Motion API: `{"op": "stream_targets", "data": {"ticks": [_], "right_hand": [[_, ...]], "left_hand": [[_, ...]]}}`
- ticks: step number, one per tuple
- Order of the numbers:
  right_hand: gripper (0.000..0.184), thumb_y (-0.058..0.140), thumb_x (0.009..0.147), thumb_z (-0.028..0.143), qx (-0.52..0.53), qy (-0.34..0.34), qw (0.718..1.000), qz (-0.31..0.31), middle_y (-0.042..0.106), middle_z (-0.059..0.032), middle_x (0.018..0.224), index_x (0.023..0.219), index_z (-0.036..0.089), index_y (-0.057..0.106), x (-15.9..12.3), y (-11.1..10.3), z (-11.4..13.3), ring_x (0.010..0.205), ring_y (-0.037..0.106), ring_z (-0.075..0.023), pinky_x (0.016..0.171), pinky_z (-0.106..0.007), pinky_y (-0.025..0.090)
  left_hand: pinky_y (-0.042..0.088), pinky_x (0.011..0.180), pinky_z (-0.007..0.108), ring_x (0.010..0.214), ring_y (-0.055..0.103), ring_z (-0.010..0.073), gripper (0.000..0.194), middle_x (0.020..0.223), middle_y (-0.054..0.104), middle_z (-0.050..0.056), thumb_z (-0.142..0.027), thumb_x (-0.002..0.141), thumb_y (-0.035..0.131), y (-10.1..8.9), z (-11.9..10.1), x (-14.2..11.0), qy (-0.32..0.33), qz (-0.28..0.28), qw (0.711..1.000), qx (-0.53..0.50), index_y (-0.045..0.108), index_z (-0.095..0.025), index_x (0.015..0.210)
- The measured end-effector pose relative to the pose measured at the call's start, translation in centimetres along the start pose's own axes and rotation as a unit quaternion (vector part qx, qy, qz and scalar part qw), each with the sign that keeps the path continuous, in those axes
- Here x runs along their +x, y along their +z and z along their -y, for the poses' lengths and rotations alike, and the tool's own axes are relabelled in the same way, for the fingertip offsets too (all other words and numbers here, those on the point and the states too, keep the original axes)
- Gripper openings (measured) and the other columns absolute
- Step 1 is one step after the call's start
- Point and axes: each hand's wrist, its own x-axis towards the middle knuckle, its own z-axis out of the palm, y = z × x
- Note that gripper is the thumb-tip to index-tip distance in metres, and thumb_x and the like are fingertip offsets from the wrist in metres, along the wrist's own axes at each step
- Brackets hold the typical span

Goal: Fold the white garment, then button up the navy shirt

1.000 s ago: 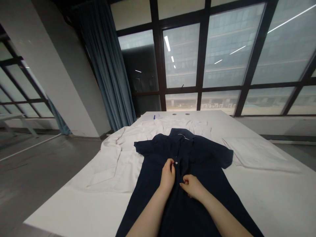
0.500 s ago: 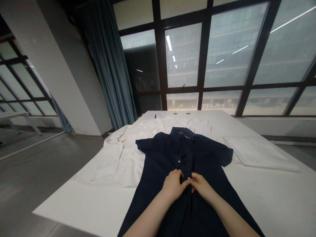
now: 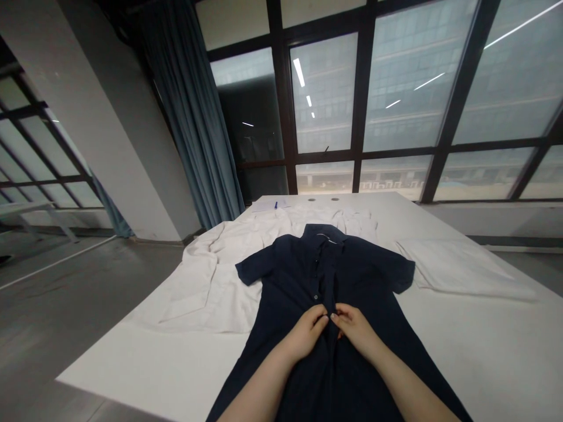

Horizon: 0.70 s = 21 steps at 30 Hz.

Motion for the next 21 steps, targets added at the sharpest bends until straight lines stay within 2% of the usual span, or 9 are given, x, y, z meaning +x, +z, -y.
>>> {"op": "stream_targets", "data": {"ticks": [7, 15, 21], "right_hand": [[0.036, 0.064, 0.058, 0.047, 0.070, 0.037, 0.997, 0.019, 0.054, 0.0016, 0.063, 0.075, 0.016, 0.057, -0.46, -0.38, 0.69, 0.054, 0.051, -0.0096, 0.052, -0.023, 0.042], [0.031, 0.062, 0.062, 0.043, 0.108, 0.039, 0.992, 0.059, 0.057, -0.0003, 0.075, 0.079, 0.018, 0.056, -0.70, -0.55, 0.98, 0.066, 0.055, -0.0122, 0.060, -0.025, 0.044], [0.030, 0.063, 0.062, 0.043, 0.069, 0.029, 0.997, 0.030, 0.057, 0.0009, 0.068, 0.075, 0.016, 0.056, -0.41, -0.29, 0.95, 0.061, 0.053, -0.0115, 0.057, -0.023, 0.041]], "left_hand": [[0.037, 0.071, 0.021, 0.073, 0.043, 0.0110, 0.021, 0.074, 0.046, 0.000, -0.029, 0.083, 0.035, -0.03, 0.24, 0.02, -0.026, 0.012, 1.000, -0.005, 0.049, -0.016, 0.074], [0.037, 0.074, 0.024, 0.077, 0.047, 0.0126, 0.024, 0.081, 0.053, 0.001, -0.031, 0.083, 0.035, -0.17, 0.28, 0.09, -0.031, 0.018, 0.997, -0.065, 0.053, -0.015, 0.081], [0.037, 0.073, 0.024, 0.077, 0.046, 0.0126, 0.024, 0.080, 0.052, 0.001, -0.030, 0.083, 0.036, -0.03, 0.53, 0.04, -0.022, 0.022, 0.999, -0.034, 0.054, -0.016, 0.080]]}}
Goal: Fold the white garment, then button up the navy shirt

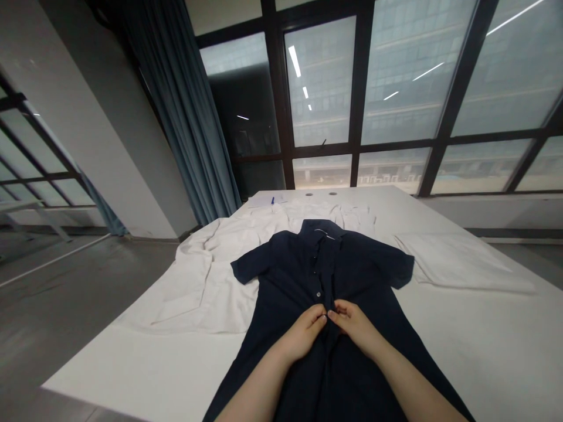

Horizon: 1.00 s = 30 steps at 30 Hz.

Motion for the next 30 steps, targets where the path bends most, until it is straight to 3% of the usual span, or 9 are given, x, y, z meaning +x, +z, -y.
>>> {"op": "stream_targets", "data": {"ticks": [10, 13, 16, 19, 21, 24, 27, 30], "right_hand": [[0.030, 0.057, 0.067, 0.045, 0.029, -0.024, 0.999, -0.015, 0.057, 0.0001, 0.066, 0.072, 0.016, 0.054, 0.0, -0.2, -0.5, 0.062, 0.053, -0.0125, 0.060, -0.025, 0.041], [0.031, 0.054, 0.068, 0.047, 0.009, -0.011, 0.999, -0.038, 0.052, 0.0024, 0.058, 0.072, 0.016, 0.051, 0.1, -0.7, -0.7, 0.051, 0.048, -0.0093, 0.049, -0.021, 0.038], [0.030, 0.047, 0.071, 0.047, -0.042, 0.041, 0.995, -0.085, 0.045, 0.0054, 0.051, 0.069, 0.018, 0.046, 0.1, -0.9, -0.5, 0.040, 0.041, -0.0070, 0.040, -0.020, 0.032], [0.028, 0.042, 0.073, 0.047, -0.181, 0.099, 0.967, -0.152, 0.041, 0.0065, 0.045, 0.064, 0.020, 0.041, -0.9, -0.1, 0.2, 0.035, 0.040, -0.0085, 0.037, -0.021, 0.029], [0.032, 0.047, 0.070, 0.049, -0.314, 0.077, 0.930, -0.175, 0.042, 0.0048, 0.043, 0.058, 0.020, 0.041, -2.3, 0.9, 0.7, 0.036, 0.041, -0.0093, 0.038, -0.021, 0.027], [0.033, 0.060, 0.059, 0.045, -0.437, 0.016, 0.888, -0.143, 0.048, 0.0015, 0.045, 0.050, 0.019, 0.043, -5.1, 2.9, 1.0, 0.040, 0.042, -0.0101, 0.040, -0.022, 0.024], [0.021, 0.055, 0.066, 0.027, -0.442, -0.014, 0.891, -0.108, 0.049, 0.0019, 0.046, 0.049, 0.018, 0.044, -7.1, 4.2, 0.4, 0.041, 0.043, -0.0094, 0.042, -0.022, 0.025], [0.017, 0.045, 0.071, 0.022, -0.372, -0.037, 0.921, -0.114, 0.046, 0.0032, 0.046, 0.055, 0.018, 0.047, -8.0, 4.4, -0.9, 0.042, 0.044, -0.0087, 0.042, -0.021, 0.028]], "left_hand": [[0.036, 0.068, 0.022, 0.070, 0.043, 0.0115, 0.024, 0.072, 0.047, -0.001, -0.033, 0.082, 0.035, -0.1, 0.3, 0.3, -0.013, -0.022, 1.000, 0.003, 0.047, -0.016, 0.070], [0.036, 0.070, 0.023, 0.072, 0.044, 0.0118, 0.023, 0.074, 0.049, 0.000, -0.032, 0.083, 0.035, -0.4, 0.2, 0.3, -0.015, -0.060, 0.998, -0.028, 0.048, -0.016, 0.073], [0.035, 0.071, 0.023, 0.075, 0.045, 0.0124, 0.022, 0.076, 0.050, 0.000, -0.031, 0.083, 0.034, -0.5, -0.2, -0.1, -0.017, -0.112, 0.993, -0.036, 0.048, -0.015, 0.077], [0.035, 0.067, 0.022, 0.070, 0.044, 0.0119, 0.021, 0.071, 0.048, -0.001, -0.030, 0.082, 0.035, -0.2, -1.2, -0.8, -0.030, -0.153, 0.988, 0.012, 0.047, -0.016, 0.074], [0.034, 0.062, 0.022, 0.065, 0.043, 0.0111, 0.019, 0.066, 0.045, -0.003, -0.029, 0.081, 0.036, 0.0, -2.1, -1.5, -0.038, -0.174, 0.983, 0.054, 0.045, -0.017, 0.070], [0.031, 0.056, 0.021, 0.058, 0.040, 0.0102, 0.019, 0.061, 0.040, -0.004, -0.029, 0.080, 0.036, 0.2, -3.2, -2.4, -0.058, -0.202, 0.974, 0.086, 0.041, -0.018, 0.066], [0.033, 0.055, 0.022, 0.058, 0.042, 0.0111, 0.017, 0.060, 0.041, -0.004, -0.027, 0.079, 0.037, 0.6, -3.8, -3.6, -0.073, -0.230, 0.965, 0.100, 0.041, -0.018, 0.066], [0.038, 0.065, 0.026, 0.069, 0.047, 0.0142, 0.008, 0.072, 0.046, 0.000, -0.025, 0.078, 0.039, 1.9, -4.2, -5.6, -0.066, -0.291, 0.945, 0.135, 0.043, -0.018, 0.076]]}}
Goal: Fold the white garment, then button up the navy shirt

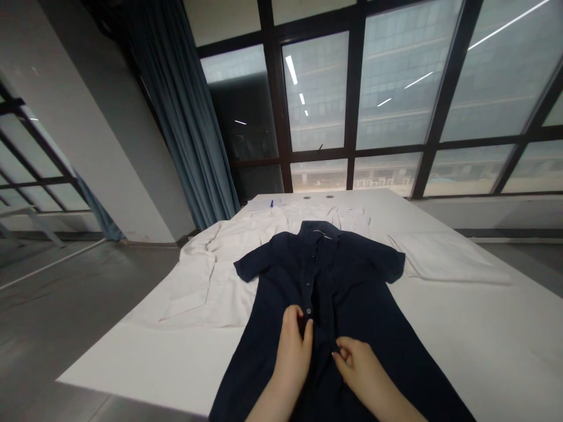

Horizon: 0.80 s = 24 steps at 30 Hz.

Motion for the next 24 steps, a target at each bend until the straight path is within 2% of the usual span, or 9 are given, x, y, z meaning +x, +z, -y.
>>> {"op": "stream_targets", "data": {"ticks": [2, 4, 7, 9, 13, 19, 24], "right_hand": [[0.015, 0.045, 0.073, 0.029, 0.086, 0.027, 0.996, 0.005, 0.045, 0.0039, 0.050, 0.065, 0.017, 0.050, -0.4, 0.4, -0.8, 0.041, 0.044, -0.0088, 0.040, -0.020, 0.031], [0.022, 0.046, 0.073, 0.037, 0.172, 0.053, 0.984, 0.015, 0.045, 0.0038, 0.054, 0.071, 0.016, 0.051, -0.7, 0.8, -1.4, 0.042, 0.046, -0.0090, 0.039, -0.020, 0.034], [0.029, 0.050, 0.070, 0.045, 0.250, 0.060, 0.966, 0.019, 0.044, 0.0042, 0.055, 0.069, 0.015, 0.051, -1.0, 1.0, -2.0, 0.045, 0.045, -0.0080, 0.040, -0.019, 0.036], [0.032, 0.051, 0.069, 0.047, 0.273, 0.048, 0.961, 0.020, 0.044, 0.0043, 0.054, 0.069, 0.015, 0.053, -1.1, 0.9, -2.1, 0.044, 0.043, -0.0073, 0.041, -0.019, 0.036], [0.033, 0.053, 0.069, 0.047, 0.290, 0.035, 0.956, 0.024, 0.048, 0.0027, 0.056, 0.072, 0.014, 0.056, -1.4, 0.7, -2.0, 0.046, 0.044, -0.0076, 0.041, -0.019, 0.036], [0.032, 0.053, 0.071, 0.042, 0.307, 0.032, 0.951, 0.007, 0.054, -0.0015, 0.068, 0.088, 0.016, 0.056, -1.9, 0.5, -1.5, 0.058, 0.051, -0.0122, 0.048, -0.021, 0.041], [0.025, 0.057, 0.069, 0.036, 0.303, 0.025, 0.952, 0.012, 0.052, -0.0001, 0.067, 0.084, 0.016, 0.057, -2.0, 0.1, -1.4, 0.061, 0.051, -0.0120, 0.054, -0.021, 0.042]], "left_hand": [[0.039, 0.070, 0.029, 0.073, 0.048, 0.0159, 0.008, 0.076, 0.048, 0.003, -0.024, 0.077, 0.040, 0.4, -0.2, -2.1, 0.010, -0.002, 1.000, 0.023, 0.045, -0.018, 0.077], [0.040, 0.072, 0.031, 0.077, 0.050, 0.0178, 0.008, 0.079, 0.051, 0.004, -0.025, 0.075, 0.044, 1.1, -0.3, -4.1, 0.021, 0.034, 0.999, 0.031, 0.049, -0.018, 0.077], [0.039, 0.080, 0.034, 0.091, 0.049, 0.0206, 0.019, 0.093, 0.053, 0.008, -0.025, 0.073, 0.049, 2.2, -0.1, -5.6, 0.020, 0.041, 0.999, 0.009, 0.052, -0.018, 0.090], [0.038, 0.082, 0.033, 0.092, 0.049, 0.0198, 0.018, 0.095, 0.054, 0.008, -0.025, 0.076, 0.045, 2.7, 0.1, -5.6, 0.009, 0.044, 0.999, -0.017, 0.052, -0.017, 0.091], [0.041, 0.075, 0.029, 0.079, 0.053, 0.0161, 0.017, 0.082, 0.056, 0.005, -0.023, 0.081, 0.036, 2.9, 0.4, -5.1, -0.007, 0.079, 0.994, -0.071, 0.052, -0.018, 0.080], [0.041, 0.073, 0.025, 0.078, 0.052, 0.0141, 0.013, 0.080, 0.056, 0.003, -0.019, 0.081, 0.038, 2.9, 0.4, -5.0, -0.002, 0.095, 0.988, -0.120, 0.051, -0.018, 0.079], [0.041, 0.074, 0.025, 0.079, 0.052, 0.0138, 0.013, 0.082, 0.056, 0.003, -0.019, 0.080, 0.040, 2.9, 0.8, -4.9, 0.003, 0.102, 0.986, -0.135, 0.053, -0.018, 0.080]]}}
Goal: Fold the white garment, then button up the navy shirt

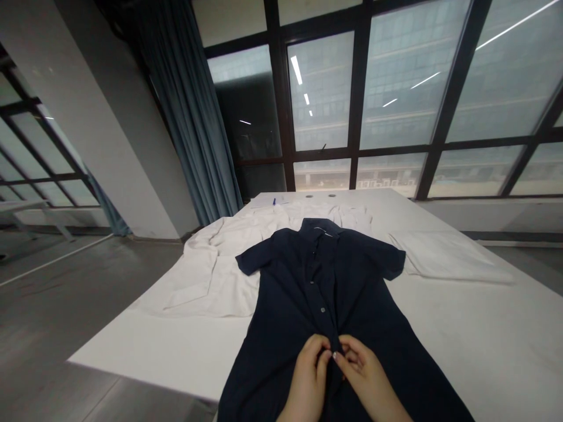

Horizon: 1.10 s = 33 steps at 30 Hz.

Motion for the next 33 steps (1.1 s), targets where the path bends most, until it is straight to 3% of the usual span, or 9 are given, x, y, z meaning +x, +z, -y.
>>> {"op": "stream_targets", "data": {"ticks": [5, 11, 14, 16, 20, 23, 28, 33], "right_hand": [[0.024, 0.055, 0.070, 0.037, -0.010, -0.018, 1.000, -0.001, 0.050, 0.0002, 0.067, 0.081, 0.016, 0.055, 0.0, -0.2, -0.3, 0.064, 0.051, -0.0125, 0.056, -0.021, 0.042], [0.030, 0.045, 0.077, 0.039, -0.062, -0.028, 0.998, -0.013, 0.052, -0.0006, 0.068, 0.094, 0.017, 0.054, -0.4, -0.3, -0.5, 0.058, 0.050, -0.0112, 0.053, -0.021, 0.043], [0.034, 0.044, 0.077, 0.041, -0.068, -0.018, 0.997, -0.028, 0.054, -0.0007, 0.069, 0.102, 0.018, 0.052, -0.5, -0.2, -1.0, 0.053, 0.050, -0.0108, 0.046, -0.020, 0.042], [0.036, 0.046, 0.076, 0.040, -0.061, -0.021, 0.997, -0.031, 0.055, -0.0018, 0.070, 0.104, 0.017, 0.051, -0.5, -0.2, -1.2, 0.058, 0.052, -0.0123, 0.051, -0.021, 0.044], [0.032, 0.051, 0.074, 0.039, -0.062, -0.040, 0.997, -0.036, 0.058, -0.0057, 0.077, 0.095, 0.015, 0.056, -0.5, -0.2, -0.8, 0.070, 0.055, -0.0151, 0.069, -0.025, 0.046], [0.030, 0.051, 0.073, 0.040, -0.076, -0.047, 0.994, -0.057, 0.058, -0.0056, 0.073, 0.088, 0.015, 0.059, -0.4, -0.3, -0.5, 0.066, 0.055, -0.0152, 0.064, -0.025, 0.047], [0.037, 0.045, 0.074, 0.047, -0.068, -0.018, 0.995, -0.071, 0.057, -0.0050, 0.076, 0.091, 0.016, 0.056, -0.3, 0.0, -0.8, 0.051, 0.050, -0.0118, 0.042, -0.021, 0.042], [0.025, 0.048, 0.074, 0.041, -0.075, -0.042, 0.996, -0.030, 0.050, 0.0011, 0.062, 0.073, 0.017, 0.053, -0.3, -0.2, -0.3, 0.058, 0.049, -0.0113, 0.052, -0.020, 0.041]], "left_hand": [[0.042, 0.075, 0.026, 0.079, 0.053, 0.0146, 0.018, 0.082, 0.057, 0.005, -0.021, 0.081, 0.039, 0.0, -0.1, -0.1, -0.007, 0.003, 1.000, 0.005, 0.057, -0.017, 0.080], [0.043, 0.075, 0.027, 0.079, 0.053, 0.0145, 0.020, 0.082, 0.057, 0.005, -0.023, 0.081, 0.039, 0.0, -0.7, -0.1, 0.000, -0.016, 1.000, 0.000, 0.058, -0.017, 0.081], [0.043, 0.075, 0.027, 0.079, 0.053, 0.0143, 0.022, 0.082, 0.058, 0.005, -0.023, 0.082, 0.038, -0.1, -0.9, 0.0, 0.008, -0.004, 1.000, 0.004, 0.059, -0.017, 0.084], [0.042, 0.075, 0.027, 0.079, 0.053, 0.0143, 0.023, 0.083, 0.058, 0.006, -0.022, 0.082, 0.037, -0.1, -0.8, 0.0, 0.018, 0.009, 1.000, 0.015, 0.060, -0.017, 0.086], [0.042, 0.073, 0.026, 0.078, 0.052, 0.0143, 0.023, 0.081, 0.057, 0.006, -0.023, 0.082, 0.038, -0.2, -0.6, -0.2, 0.033, 0.028, 0.998, 0.043, 0.059, -0.017, 0.086], [0.042, 0.072, 0.025, 0.076, 0.052, 0.0134, 0.022, 0.080, 0.056, 0.005, -0.022, 0.082, 0.038, -0.1, -0.6, -0.2, 0.037, 0.037, 0.998, 0.042, 0.059, -0.017, 0.085], [0.042, 0.071, 0.024, 0.074, 0.053, 0.0127, 0.022, 0.079, 0.056, 0.004, -0.021, 0.082, 0.037, -0.1, -1.1, -0.2, 0.030, 0.038, 0.998, 0.028, 0.059, -0.017, 0.081], [0.042, 0.074, 0.026, 0.079, 0.052, 0.0143, 0.014, 0.082, 0.056, 0.005, -0.021, 0.079, 0.044, -0.1, -1.0, -0.2, 0.025, 0.021, 0.999, 0.042, 0.057, -0.017, 0.083]]}}
